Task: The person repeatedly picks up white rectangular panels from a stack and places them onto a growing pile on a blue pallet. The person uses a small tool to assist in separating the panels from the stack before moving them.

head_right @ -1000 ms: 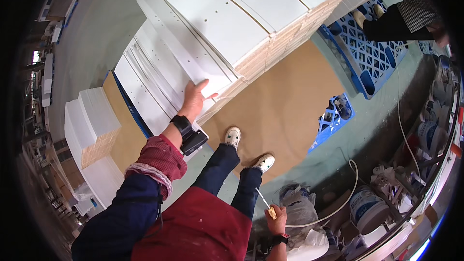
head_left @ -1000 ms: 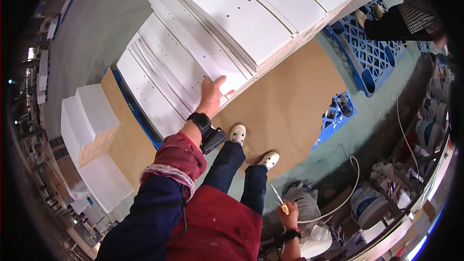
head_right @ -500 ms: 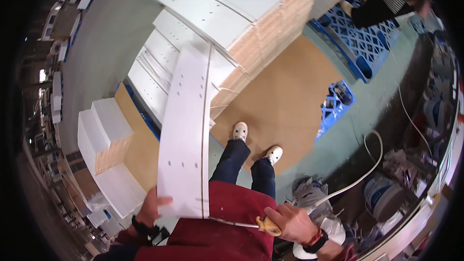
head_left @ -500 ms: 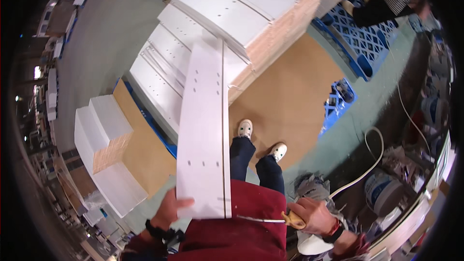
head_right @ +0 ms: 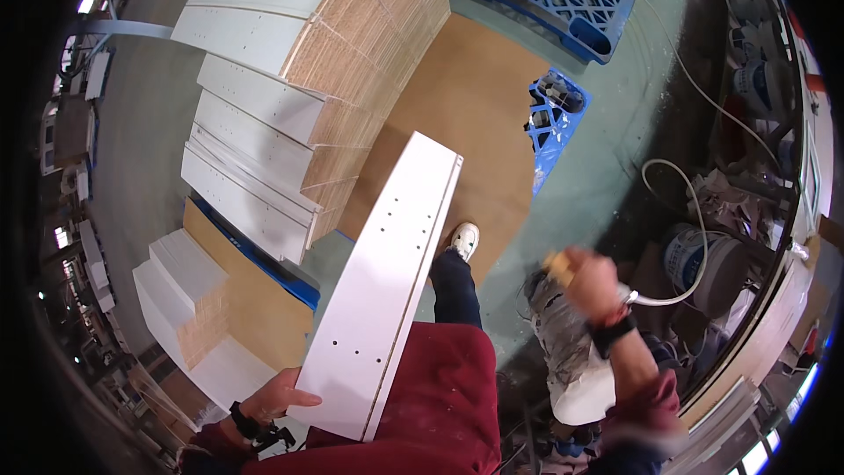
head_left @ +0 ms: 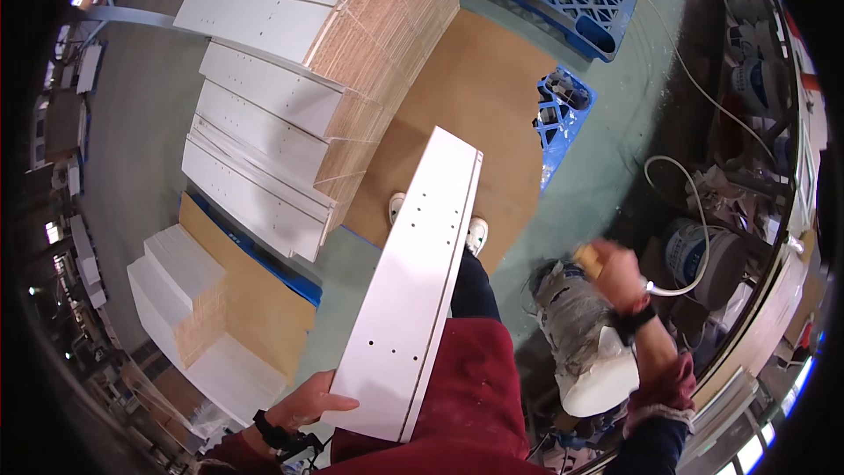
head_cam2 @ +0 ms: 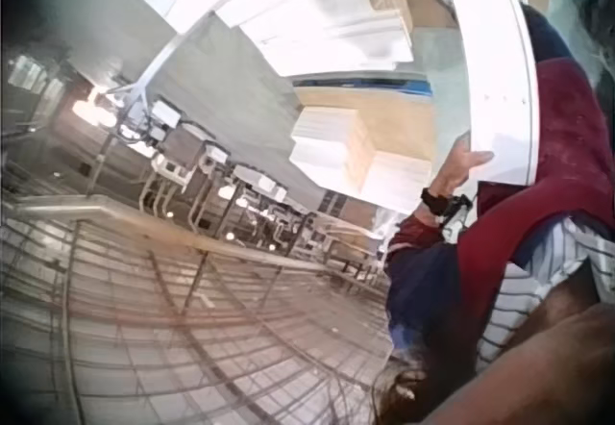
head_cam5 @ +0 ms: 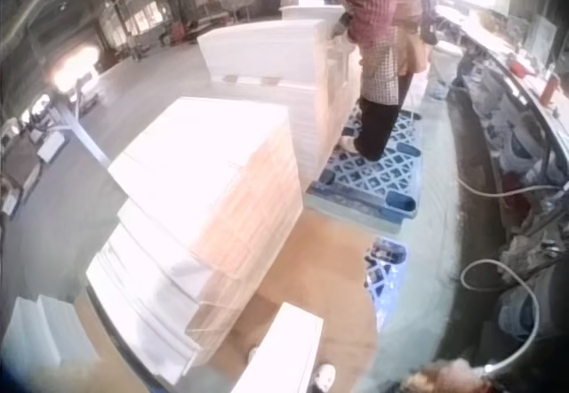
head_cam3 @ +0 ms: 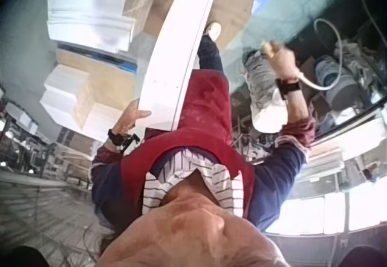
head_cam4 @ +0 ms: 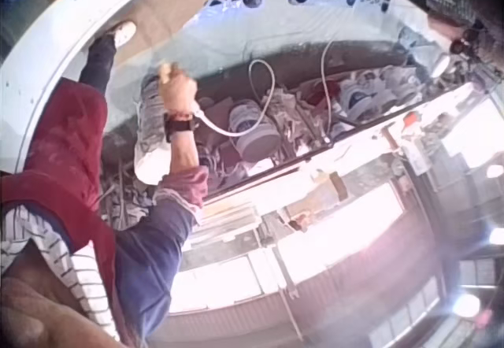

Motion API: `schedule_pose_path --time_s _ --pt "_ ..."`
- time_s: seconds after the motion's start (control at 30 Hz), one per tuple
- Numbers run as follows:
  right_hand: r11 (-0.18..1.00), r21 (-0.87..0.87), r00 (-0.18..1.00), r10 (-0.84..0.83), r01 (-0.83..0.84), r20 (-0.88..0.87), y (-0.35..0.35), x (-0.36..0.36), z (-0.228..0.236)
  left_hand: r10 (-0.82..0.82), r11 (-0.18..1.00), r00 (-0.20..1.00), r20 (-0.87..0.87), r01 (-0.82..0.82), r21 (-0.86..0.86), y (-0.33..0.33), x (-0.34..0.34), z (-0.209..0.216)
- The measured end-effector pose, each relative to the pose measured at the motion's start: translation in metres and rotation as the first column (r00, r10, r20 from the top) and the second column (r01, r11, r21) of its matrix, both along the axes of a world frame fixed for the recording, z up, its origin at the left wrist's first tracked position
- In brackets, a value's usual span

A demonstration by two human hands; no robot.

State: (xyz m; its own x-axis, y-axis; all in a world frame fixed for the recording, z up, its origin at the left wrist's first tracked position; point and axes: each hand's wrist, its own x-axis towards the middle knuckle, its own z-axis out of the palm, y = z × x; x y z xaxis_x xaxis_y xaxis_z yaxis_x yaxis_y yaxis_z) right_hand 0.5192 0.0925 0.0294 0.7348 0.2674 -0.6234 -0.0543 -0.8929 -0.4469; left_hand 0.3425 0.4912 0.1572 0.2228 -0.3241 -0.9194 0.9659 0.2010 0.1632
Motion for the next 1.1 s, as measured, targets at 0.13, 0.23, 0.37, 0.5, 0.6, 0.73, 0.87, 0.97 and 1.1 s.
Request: schedule_pose_path --time_s 0.13,0.23,0.37,0.5,0.6,0.73,0.87,0.97,1.1 --pt "0.846 0.493 0.896 0.362 -0.201 -0.256 0.033 -0.055 0.033 -0.109 0.994 0.993 -0.053 0.109 0.002 -0.005 0.008 -0.006" --pt "0.977 -0.054 0.978 -0.207 0.206 -0.033 -0.013 -0.039 -0.040 -0.216 0.976 0.976 -0.029 0.216 0.007 -0.004 0.013 -0.012" --pt "0.874 0.420 0.947 0.309 -0.245 -0.091 -0.021 -0.093 -0.026 -0.309 0.951 0.930 0.198 0.306 0.046 -0.016 0.035 -0.011" --pt "0.893 0.350 0.910 -0.136 0.284 -0.392 -0.014 -0.098 0.002 -0.391 0.910 0.770 0.504 0.404 0.089 -0.001 0.029 -0.022" --pt "0.988 0.042 0.981 -0.150 0.146 0.125 -0.056 -0.113 -0.049 -0.317 0.942 0.883 0.346 0.334 0.010 0.002 0.042 -0.005" --pt "0.889 0.395 0.943 -0.306 0.234 0.130 -0.053 -0.145 -0.050 -0.403 0.915 0.894 0.196 0.388 0.112 0.041 0.034 0.024" --pt "0.836 0.306 0.863 -0.499 0.456 0.078 -0.047 -0.161 -0.052 -0.333 0.935 0.938 0.099 0.315 0.161 0.084 0.012 0.086" --pt "0.911 0.234 0.939 -0.345 0.338 -0.013 -0.046 -0.171 -0.056 -0.450 0.857 0.885 -0.122 0.466 0.218 0.094 -0.006 0.126" --pt "0.897 0.254 0.926 -0.313 0.361 -0.211 -0.021 -0.169 -0.102 -0.163 0.947 0.986 -0.035 0.166 0.274 0.086 -0.101 0.164"
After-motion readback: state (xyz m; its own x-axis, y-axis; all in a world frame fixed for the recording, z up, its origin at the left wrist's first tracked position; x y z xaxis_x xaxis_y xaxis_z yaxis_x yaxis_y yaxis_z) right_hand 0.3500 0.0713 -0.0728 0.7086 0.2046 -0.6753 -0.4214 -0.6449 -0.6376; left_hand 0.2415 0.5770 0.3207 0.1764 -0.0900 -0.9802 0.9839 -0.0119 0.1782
